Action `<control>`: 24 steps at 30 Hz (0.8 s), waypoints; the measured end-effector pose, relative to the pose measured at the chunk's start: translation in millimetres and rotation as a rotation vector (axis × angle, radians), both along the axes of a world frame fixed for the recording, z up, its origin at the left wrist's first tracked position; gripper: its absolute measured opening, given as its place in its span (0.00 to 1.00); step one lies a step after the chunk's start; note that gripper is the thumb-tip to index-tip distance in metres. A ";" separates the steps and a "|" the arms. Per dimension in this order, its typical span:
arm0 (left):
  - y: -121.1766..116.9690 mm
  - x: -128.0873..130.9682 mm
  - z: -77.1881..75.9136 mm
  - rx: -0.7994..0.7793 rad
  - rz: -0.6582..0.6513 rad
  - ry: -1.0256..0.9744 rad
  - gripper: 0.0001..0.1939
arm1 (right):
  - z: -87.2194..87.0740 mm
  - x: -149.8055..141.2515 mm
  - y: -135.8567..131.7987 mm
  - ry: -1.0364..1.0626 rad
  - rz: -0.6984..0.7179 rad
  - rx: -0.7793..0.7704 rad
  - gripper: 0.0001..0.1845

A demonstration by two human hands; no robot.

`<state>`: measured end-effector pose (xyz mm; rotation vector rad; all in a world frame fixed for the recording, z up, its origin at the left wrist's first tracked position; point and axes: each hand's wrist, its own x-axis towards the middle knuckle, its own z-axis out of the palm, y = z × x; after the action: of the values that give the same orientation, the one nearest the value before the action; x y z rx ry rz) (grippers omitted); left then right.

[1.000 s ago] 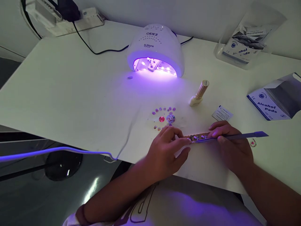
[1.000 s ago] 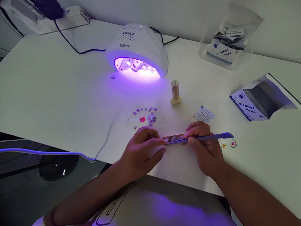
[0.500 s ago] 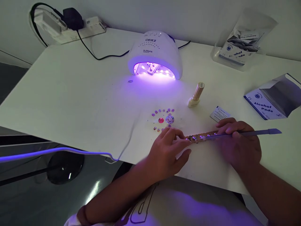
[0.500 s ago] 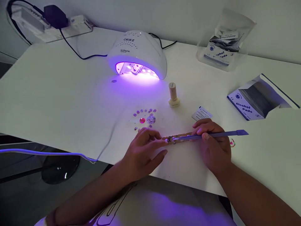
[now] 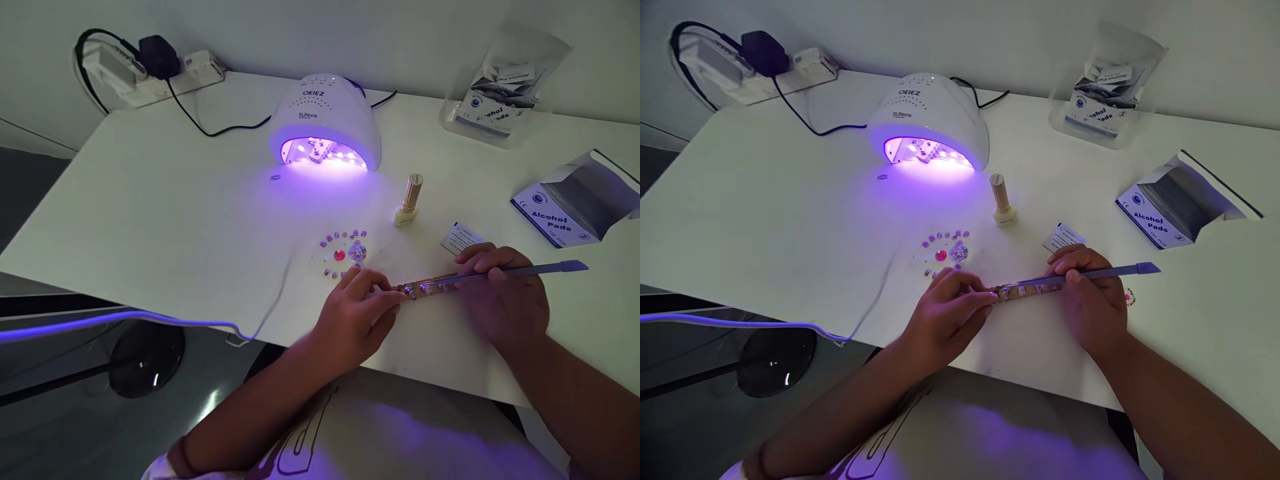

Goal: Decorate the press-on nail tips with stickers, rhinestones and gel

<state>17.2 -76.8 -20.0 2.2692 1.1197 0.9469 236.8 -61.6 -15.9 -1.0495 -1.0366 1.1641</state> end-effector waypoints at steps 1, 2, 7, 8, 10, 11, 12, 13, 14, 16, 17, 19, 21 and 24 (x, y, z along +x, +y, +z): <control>0.1 0.1 0.1 0.002 0.001 0.001 0.10 | -0.2 0.3 0.2 0.000 -0.002 -0.003 0.06; 0.2 0.1 0.1 0.003 0.002 0.000 0.10 | -0.4 0.6 0.3 0.003 -0.003 -0.005 0.05; -0.3 -0.5 -1.4 0.009 -0.008 -0.009 0.10 | -0.8 1.8 1.2 0.034 0.008 -0.001 0.04; -0.3 -0.6 -1.7 0.011 -0.009 -0.010 0.10 | -0.8 2.0 1.4 0.030 0.006 -0.004 0.05; -0.3 -0.7 -2.0 0.006 -0.005 -0.015 0.10 | -0.7 2.4 1.6 0.020 -0.003 -0.010 0.05; -0.2 -0.7 -2.0 0.001 -0.001 -0.022 0.09 | -0.7 2.7 1.7 0.017 -0.006 -0.015 0.05; -0.1 -0.6 -2.0 -0.008 0.003 -0.030 0.08 | -0.8 2.9 1.8 0.017 -0.010 -0.020 0.05; 0.1 -0.4 -1.8 -0.016 0.005 -0.039 0.07 | -0.8 3.2 1.9 0.018 -0.013 -0.026 0.05; 0.2 -0.3 -1.7 -0.024 0.007 -0.045 0.08 | -0.8 3.4 2.0 0.021 -0.016 -0.031 0.05; 0.2 -0.1 -1.4 -0.024 0.012 -0.043 0.09 | -0.6 3.8 2.3 0.027 -0.020 -0.036 0.05; 0.1 0.0 -1.2 -0.021 0.012 -0.034 0.09 | -0.5 4.0 2.4 0.032 -0.020 -0.036 0.04; -0.1 0.1 -1.0 -0.010 0.013 -0.015 0.09 | -0.2 4.2 2.8 0.041 -0.016 -0.037 0.04; -0.1 0.3 -0.8 -0.004 0.009 -0.013 0.08 | -0.1 4.5 3.1 0.038 -0.018 -0.044 0.04; 0.3 0.9 -0.2 -0.003 0.009 -0.027 0.08 | -0.7 5.0 3.6 0.029 -0.028 -0.058 0.05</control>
<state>18.0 -76.5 -20.2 2.2445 1.1197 0.9752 241.8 -58.0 -16.6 -1.0862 -0.9678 1.1888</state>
